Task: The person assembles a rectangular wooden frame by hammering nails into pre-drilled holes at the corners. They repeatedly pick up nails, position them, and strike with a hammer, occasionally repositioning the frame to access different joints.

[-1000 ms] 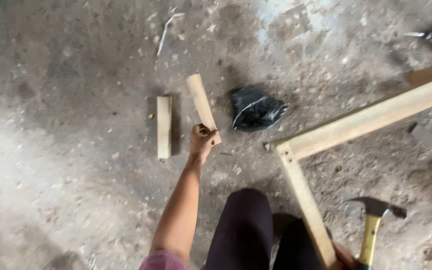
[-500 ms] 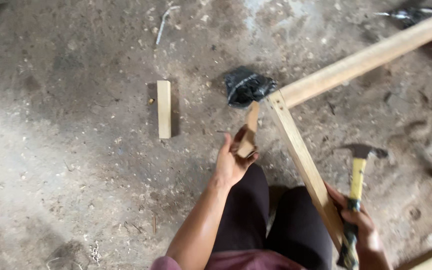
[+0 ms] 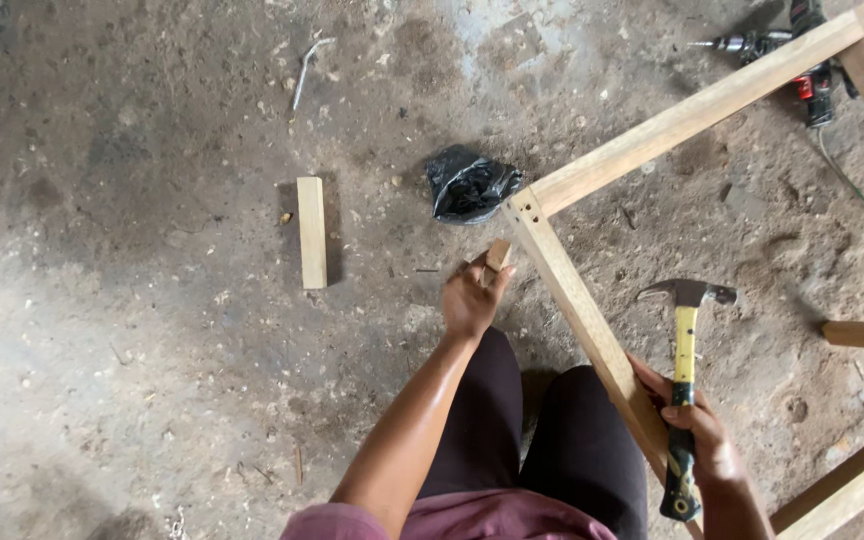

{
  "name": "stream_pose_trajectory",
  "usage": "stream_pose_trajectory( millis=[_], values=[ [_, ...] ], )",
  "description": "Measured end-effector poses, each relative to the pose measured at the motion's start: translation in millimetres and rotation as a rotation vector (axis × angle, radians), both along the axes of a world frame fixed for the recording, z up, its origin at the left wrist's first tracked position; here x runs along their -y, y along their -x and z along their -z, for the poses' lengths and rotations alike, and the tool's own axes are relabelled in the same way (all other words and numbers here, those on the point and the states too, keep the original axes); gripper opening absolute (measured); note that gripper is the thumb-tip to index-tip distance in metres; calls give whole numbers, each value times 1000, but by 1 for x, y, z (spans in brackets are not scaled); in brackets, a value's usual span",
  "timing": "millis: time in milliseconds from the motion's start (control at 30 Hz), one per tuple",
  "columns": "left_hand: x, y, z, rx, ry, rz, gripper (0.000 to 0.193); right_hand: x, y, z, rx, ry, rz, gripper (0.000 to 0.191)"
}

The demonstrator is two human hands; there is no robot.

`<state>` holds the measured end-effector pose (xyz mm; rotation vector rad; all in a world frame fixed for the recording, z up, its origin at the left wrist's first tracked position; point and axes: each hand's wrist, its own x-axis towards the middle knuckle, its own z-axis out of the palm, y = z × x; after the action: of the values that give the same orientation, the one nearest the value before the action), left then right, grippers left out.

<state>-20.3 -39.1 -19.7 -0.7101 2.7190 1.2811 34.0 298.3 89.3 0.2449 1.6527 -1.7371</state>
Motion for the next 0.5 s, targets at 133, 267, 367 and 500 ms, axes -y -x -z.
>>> stream_pose_trajectory(
  millis=[133, 267, 367, 500],
  values=[
    [-9, 13, 27, -585, 94, -12, 33, -1, -2, 8, 38, 19, -3, 95],
    [-22, 18, 41, -556, -34, -58, 56, -2, -11, 15, 119, -49, 26, 96],
    [-24, 18, 46, -522, -83, -66, 53, -3, -20, 18, 106, 20, 9, 96],
    [-24, 16, 49, -442, -125, -132, 48, -7, -33, 17, 180, -49, 36, 96]
  ],
)
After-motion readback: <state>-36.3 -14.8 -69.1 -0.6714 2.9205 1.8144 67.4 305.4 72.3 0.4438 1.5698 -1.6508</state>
